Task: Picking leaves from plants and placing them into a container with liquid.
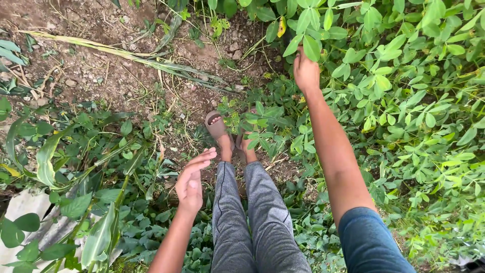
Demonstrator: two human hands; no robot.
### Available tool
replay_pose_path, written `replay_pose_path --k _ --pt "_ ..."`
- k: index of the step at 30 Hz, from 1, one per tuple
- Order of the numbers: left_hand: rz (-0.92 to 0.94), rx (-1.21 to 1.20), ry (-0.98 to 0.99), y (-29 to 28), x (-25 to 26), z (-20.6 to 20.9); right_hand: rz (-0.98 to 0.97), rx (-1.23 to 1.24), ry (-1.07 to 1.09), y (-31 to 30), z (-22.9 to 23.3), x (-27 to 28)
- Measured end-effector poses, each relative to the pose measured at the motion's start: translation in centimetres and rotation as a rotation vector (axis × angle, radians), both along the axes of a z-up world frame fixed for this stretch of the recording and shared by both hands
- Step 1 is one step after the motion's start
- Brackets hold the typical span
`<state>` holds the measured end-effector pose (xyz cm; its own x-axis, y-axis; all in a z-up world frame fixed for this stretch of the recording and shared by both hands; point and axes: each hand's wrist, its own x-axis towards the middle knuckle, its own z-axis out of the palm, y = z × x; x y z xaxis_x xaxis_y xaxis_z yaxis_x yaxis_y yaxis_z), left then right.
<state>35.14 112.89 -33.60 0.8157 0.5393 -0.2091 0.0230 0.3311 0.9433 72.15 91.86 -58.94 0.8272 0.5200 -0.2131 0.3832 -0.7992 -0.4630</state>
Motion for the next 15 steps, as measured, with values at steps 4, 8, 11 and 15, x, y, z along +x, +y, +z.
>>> replay_pose_path --k 4,8,11,15 --pt "0.008 -0.001 -0.064 0.4 0.6 1.8 -0.071 0.001 0.061 -0.4 3.5 -1.5" --pt "0.077 -0.077 -0.063 1.0 1.5 1.9 -0.075 0.076 0.036 -1.7 6.7 -2.5" --pt "-0.039 0.038 -0.012 2.1 3.4 3.6 -0.112 0.123 0.051 -3.2 9.0 -3.7" --pt "-0.248 0.208 0.056 3.3 6.1 5.4 -0.187 0.225 0.065 -5.6 13.6 -4.8"
